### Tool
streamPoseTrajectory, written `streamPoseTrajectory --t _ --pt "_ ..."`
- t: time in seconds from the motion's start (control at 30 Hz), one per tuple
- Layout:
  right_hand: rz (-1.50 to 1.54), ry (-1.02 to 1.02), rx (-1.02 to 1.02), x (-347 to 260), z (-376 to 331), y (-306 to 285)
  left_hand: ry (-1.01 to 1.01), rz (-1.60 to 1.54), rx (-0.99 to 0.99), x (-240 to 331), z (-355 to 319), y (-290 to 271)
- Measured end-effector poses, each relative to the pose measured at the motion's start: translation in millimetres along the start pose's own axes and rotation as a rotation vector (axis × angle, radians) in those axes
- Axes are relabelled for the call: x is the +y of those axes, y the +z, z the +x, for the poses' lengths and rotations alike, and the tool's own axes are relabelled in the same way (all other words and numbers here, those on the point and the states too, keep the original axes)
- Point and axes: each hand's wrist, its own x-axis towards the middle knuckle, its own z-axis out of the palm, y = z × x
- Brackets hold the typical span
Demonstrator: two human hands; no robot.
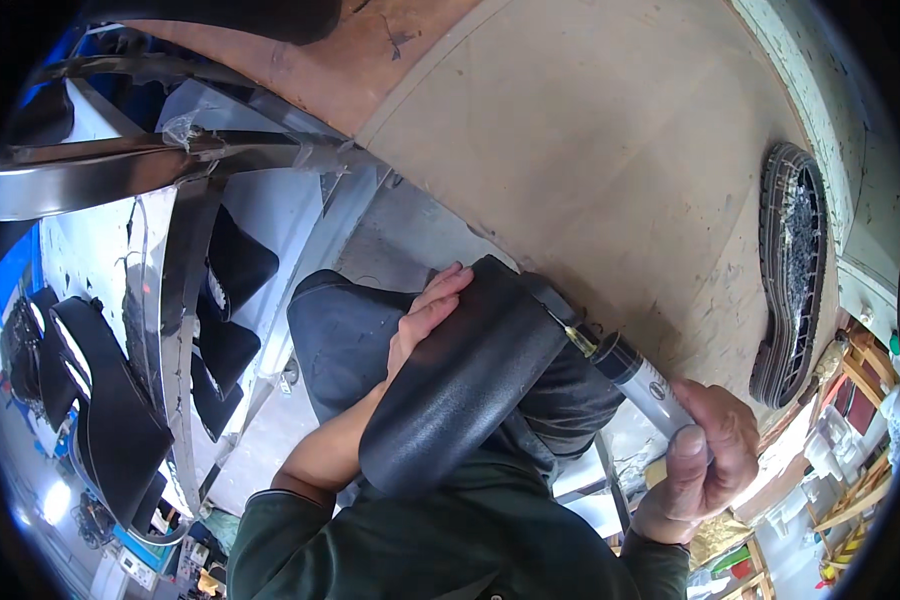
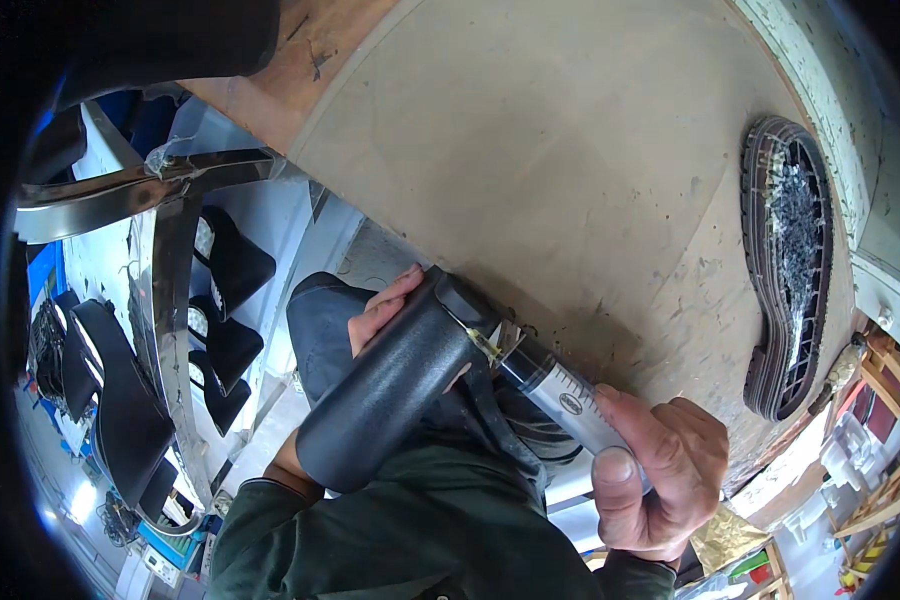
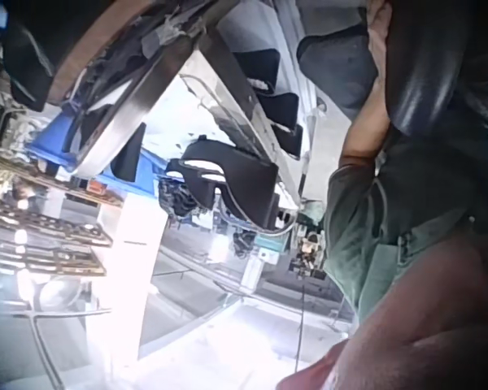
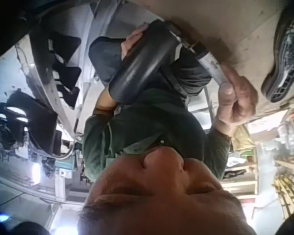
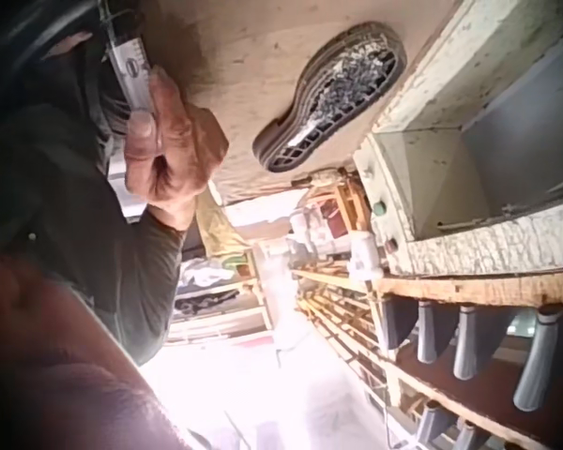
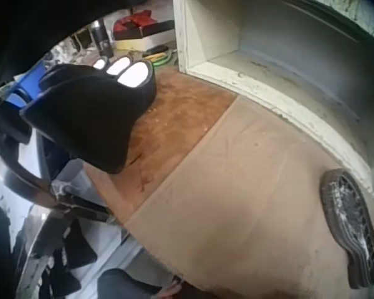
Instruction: The person picks up shoe wedge heels from a cart, applies adhesive along the edges using a syringe applicator, presses the parts together by hand, and returns them to the cart.
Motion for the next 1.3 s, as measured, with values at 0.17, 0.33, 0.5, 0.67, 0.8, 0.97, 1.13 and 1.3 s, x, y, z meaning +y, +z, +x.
streamPoseTrajectory --t 0.17,0.33,0.5,0.67,0.8,0.97,1.13,1.3 --pt "-0.026 -0.032 0.027 0.1 -2.7 -2.2 -0.098 0.078 -0.217 3.1 -2.2 -18.0" --pt "0.024 -0.065 0.025 3.9 -7.7 -4.7 -0.336 -0.118 -0.292 25.5 7.3 -15.4" --pt "0.034 -0.129 0.072 12.3 -14.4 0.5 -0.274 0.148 -0.629 49.4 37.7 -23.1" --pt "0.08 -0.136 0.083 17.2 -20.6 3.9 -0.919 0.109 -0.696 79.2 39.5 -33.5" --pt "0.117 -0.155 0.117 21.9 -22.5 15.9 -0.964 0.034 -0.68 86.6 50.1 -34.5" --pt "0.107 -0.123 0.111 22.4 -28.6 14.5 -0.616 0.312 -1.061 94.9 59.4 -30.9" --pt "0.109 -0.083 0.085 24.2 -32.6 11.2 -0.94 0.072 -0.796 95.4 50.4 -34.0" --pt "0.087 -0.052 0.05 25.9 -37.7 8.2 -1.072 -0.062 -0.706 95.8 43.5 -36.0"
